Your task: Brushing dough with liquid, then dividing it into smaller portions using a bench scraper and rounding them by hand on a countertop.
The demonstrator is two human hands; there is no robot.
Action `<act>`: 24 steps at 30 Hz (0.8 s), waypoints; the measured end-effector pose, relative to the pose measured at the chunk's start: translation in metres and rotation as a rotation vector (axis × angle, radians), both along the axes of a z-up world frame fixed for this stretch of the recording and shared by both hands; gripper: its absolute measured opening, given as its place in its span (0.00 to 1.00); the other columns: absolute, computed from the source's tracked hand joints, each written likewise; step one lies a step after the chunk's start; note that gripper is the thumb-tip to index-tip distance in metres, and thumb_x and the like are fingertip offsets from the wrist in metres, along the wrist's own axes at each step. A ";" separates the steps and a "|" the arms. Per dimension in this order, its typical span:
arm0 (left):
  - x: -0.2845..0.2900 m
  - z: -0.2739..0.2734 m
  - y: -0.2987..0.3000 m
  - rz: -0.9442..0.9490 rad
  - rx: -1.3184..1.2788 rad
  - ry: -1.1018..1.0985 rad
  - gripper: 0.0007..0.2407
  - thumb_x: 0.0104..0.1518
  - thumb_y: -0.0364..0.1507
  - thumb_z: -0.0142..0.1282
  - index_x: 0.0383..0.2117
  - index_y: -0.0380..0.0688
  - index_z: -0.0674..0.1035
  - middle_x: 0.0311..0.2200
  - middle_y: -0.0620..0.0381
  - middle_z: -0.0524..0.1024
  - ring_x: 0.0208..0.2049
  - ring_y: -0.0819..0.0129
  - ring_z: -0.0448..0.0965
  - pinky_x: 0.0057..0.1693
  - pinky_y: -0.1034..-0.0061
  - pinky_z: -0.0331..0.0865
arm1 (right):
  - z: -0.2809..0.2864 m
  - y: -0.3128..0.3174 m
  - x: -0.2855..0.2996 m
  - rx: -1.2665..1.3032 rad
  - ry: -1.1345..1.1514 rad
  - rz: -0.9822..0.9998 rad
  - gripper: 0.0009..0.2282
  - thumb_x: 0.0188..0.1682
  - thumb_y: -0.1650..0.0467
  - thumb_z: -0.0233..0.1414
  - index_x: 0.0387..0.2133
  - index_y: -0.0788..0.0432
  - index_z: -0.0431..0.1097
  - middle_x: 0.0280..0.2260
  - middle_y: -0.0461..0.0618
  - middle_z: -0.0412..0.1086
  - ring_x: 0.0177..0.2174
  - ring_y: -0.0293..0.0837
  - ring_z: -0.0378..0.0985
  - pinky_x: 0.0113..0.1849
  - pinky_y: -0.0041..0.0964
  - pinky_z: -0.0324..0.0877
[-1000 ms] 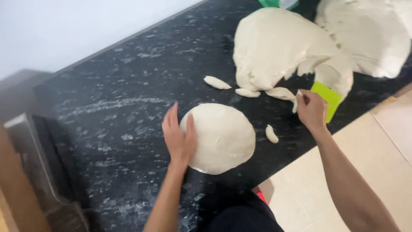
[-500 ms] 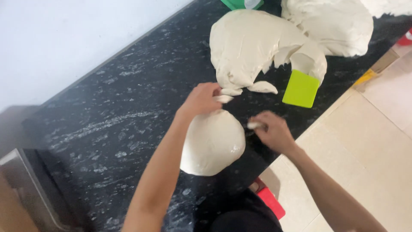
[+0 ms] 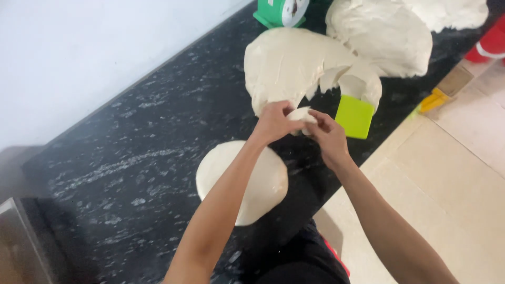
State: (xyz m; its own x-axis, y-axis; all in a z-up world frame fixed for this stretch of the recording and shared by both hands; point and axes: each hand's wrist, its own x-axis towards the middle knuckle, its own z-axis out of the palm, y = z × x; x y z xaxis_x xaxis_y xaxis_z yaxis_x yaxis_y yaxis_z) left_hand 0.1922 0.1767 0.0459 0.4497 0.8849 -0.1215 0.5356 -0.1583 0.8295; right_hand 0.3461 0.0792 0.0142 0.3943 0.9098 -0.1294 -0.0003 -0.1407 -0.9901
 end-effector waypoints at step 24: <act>0.123 0.142 0.067 0.392 0.140 -0.071 0.16 0.60 0.39 0.54 0.51 0.45 0.78 0.31 0.52 0.86 0.29 0.68 0.88 0.36 0.73 0.78 | 0.147 0.466 0.185 0.486 -0.895 0.531 0.17 0.44 0.63 0.63 0.46 0.53 0.77 0.47 0.48 0.76 0.46 0.52 0.76 0.42 0.47 0.67</act>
State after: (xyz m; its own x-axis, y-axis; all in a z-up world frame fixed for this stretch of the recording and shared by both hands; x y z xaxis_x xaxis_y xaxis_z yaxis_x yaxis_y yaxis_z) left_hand 0.3155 0.2432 0.1882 0.0787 0.9964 0.0311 0.5196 -0.0676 0.8517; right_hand 0.5308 0.5451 0.1609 -0.2804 0.8660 0.4141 0.6762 0.4844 -0.5551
